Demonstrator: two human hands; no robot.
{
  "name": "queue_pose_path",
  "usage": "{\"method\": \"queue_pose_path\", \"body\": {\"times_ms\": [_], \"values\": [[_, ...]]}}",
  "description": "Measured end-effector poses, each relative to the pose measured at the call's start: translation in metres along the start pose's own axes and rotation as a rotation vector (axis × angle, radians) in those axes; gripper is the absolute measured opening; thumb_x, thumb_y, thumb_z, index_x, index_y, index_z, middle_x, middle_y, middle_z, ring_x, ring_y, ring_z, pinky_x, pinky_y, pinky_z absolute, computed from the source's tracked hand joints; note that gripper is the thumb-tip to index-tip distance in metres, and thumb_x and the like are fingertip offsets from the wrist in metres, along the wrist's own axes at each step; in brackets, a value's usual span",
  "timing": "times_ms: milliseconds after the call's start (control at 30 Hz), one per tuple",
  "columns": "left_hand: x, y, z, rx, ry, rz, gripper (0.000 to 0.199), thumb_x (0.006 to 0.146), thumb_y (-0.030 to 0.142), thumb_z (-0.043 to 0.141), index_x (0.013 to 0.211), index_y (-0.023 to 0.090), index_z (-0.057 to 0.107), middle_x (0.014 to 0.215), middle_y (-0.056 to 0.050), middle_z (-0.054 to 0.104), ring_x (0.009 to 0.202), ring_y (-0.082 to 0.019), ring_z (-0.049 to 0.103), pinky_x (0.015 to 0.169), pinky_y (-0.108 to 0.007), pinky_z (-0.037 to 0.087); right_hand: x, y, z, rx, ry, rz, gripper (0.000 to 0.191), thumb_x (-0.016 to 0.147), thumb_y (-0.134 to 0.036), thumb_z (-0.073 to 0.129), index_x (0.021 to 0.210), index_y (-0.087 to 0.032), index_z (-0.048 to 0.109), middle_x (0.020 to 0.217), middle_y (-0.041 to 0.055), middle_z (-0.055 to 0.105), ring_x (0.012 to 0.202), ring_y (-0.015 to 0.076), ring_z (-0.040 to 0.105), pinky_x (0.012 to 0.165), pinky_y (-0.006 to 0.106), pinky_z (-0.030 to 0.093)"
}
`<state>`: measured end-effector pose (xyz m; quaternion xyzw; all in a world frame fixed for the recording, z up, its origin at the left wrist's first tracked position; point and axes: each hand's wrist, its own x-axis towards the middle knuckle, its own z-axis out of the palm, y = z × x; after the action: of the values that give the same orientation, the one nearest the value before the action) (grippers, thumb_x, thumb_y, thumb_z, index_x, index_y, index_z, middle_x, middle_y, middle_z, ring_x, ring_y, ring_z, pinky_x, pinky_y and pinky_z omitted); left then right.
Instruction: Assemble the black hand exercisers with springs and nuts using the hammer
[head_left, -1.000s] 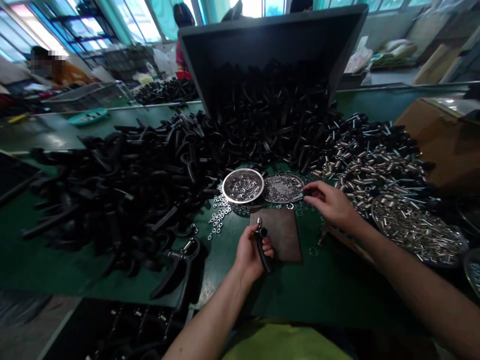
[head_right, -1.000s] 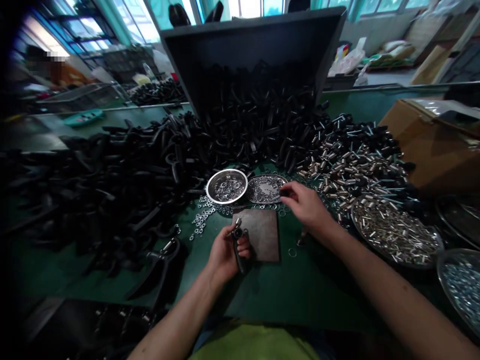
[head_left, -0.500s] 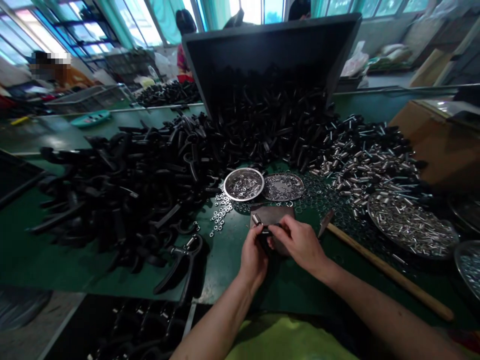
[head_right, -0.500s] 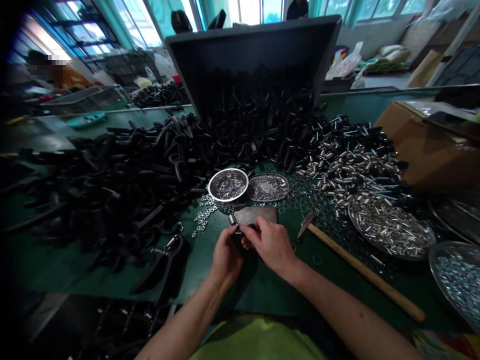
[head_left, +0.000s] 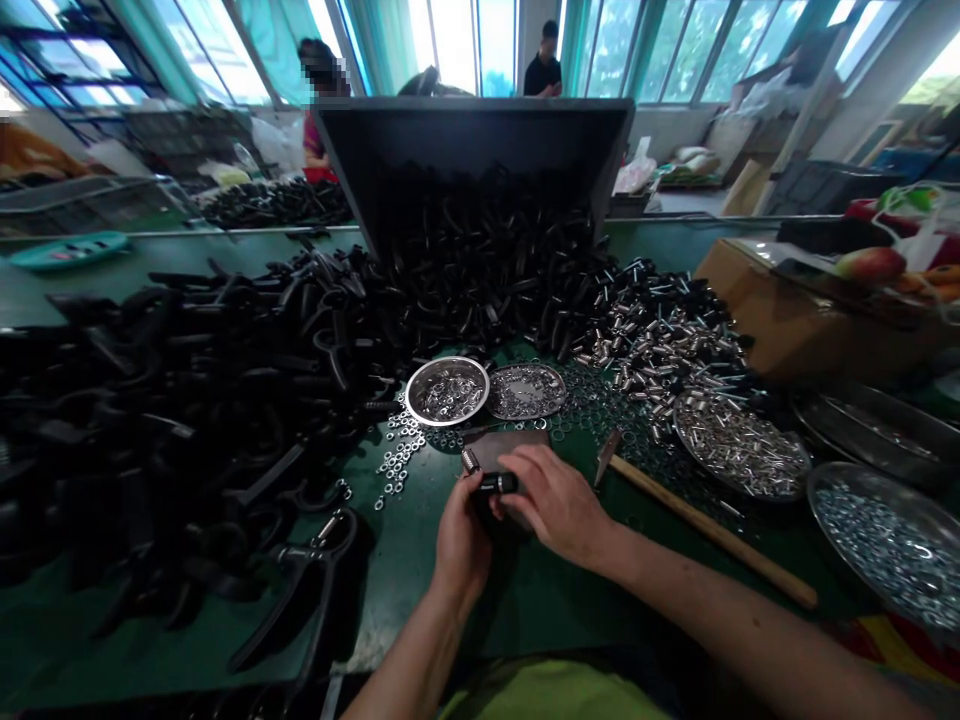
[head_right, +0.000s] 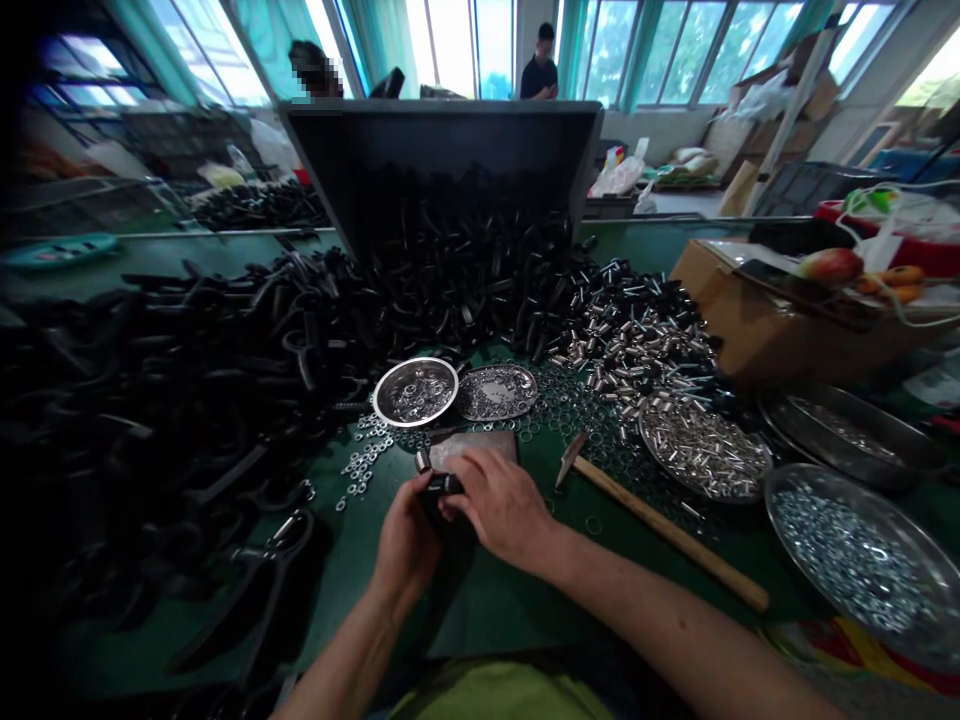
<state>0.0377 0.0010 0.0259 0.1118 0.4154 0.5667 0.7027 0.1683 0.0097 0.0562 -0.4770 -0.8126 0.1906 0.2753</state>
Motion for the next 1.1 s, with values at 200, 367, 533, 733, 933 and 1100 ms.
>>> {"method": "queue_pose_path", "body": {"times_ms": [200, 367, 533, 733, 933, 1100], "values": [[0.0, 0.0, -0.005, 0.104, -0.037, 0.134, 0.015, 0.073, 0.029, 0.061, 0.075, 0.016, 0.054, 0.065, 0.005, 0.052, 0.052, -0.007, 0.044, 0.052, -0.02, 0.036, -0.001, -0.001, 0.005, 0.213, -0.072, 0.204, 0.026, 0.093, -0.034, 0.036, 0.109, -0.022, 0.054, 0.073, 0.0014, 0.064, 0.067, 0.0162, 0.061, 0.064, 0.029, 0.048], [0.002, -0.001, -0.009, 0.182, -0.034, 0.166, 0.016, 0.074, 0.031, 0.059, 0.073, 0.016, 0.054, 0.062, 0.004, 0.048, 0.053, -0.008, 0.042, 0.053, -0.02, 0.034, -0.001, -0.004, 0.002, 0.228, -0.066, 0.152, 0.023, 0.091, -0.03, 0.04, 0.107, -0.021, 0.055, 0.082, 0.0052, 0.067, 0.078, 0.0192, 0.062, 0.07, 0.032, 0.048], [0.0, 0.003, -0.007, 0.313, -0.051, 0.21, 0.016, 0.077, 0.033, 0.056, 0.081, 0.017, 0.056, 0.071, 0.002, 0.053, 0.061, -0.011, 0.047, 0.056, -0.021, 0.035, 0.002, -0.007, 0.006, 0.476, -0.057, 0.306, 0.023, 0.084, -0.035, 0.052, 0.102, -0.023, 0.055, 0.087, 0.003, 0.065, 0.08, 0.0178, 0.062, 0.065, 0.029, 0.048], [-0.008, 0.007, -0.006, 0.712, 0.198, 0.517, 0.051, 0.059, 0.031, 0.079, 0.102, 0.022, 0.053, 0.098, -0.004, 0.058, 0.095, -0.02, 0.054, 0.081, -0.027, 0.038, 0.004, -0.007, 0.033, 1.284, -0.018, 0.77, 0.025, 0.082, -0.047, 0.051, 0.09, -0.024, 0.044, 0.061, -0.007, 0.047, 0.042, 0.0091, 0.045, 0.037, 0.02, 0.035], [0.012, 0.014, -0.026, 1.041, 0.083, 0.488, 0.053, 0.051, 0.033, 0.084, 0.097, 0.023, 0.058, 0.091, -0.005, 0.058, 0.092, -0.025, 0.054, 0.08, -0.031, 0.037, 0.037, 0.023, 0.031, 0.626, -0.366, 0.555, 0.023, 0.089, -0.041, 0.041, 0.079, -0.021, 0.048, 0.052, -0.0051, 0.05, 0.04, 0.0112, 0.046, 0.04, 0.023, 0.035], [0.02, 0.016, -0.036, 1.428, -0.044, 0.613, 0.048, 0.058, 0.036, 0.078, 0.099, 0.022, 0.058, 0.097, -0.008, 0.057, 0.097, -0.029, 0.051, 0.088, -0.041, 0.036, 0.126, 0.045, 0.029, -0.322, -0.207, 0.053, 0.02, 0.088, -0.025, 0.047, 0.089, -0.019, 0.067, 0.093, 0.0066, 0.068, 0.095, 0.0204, 0.056, 0.079, 0.031, 0.042]]}}
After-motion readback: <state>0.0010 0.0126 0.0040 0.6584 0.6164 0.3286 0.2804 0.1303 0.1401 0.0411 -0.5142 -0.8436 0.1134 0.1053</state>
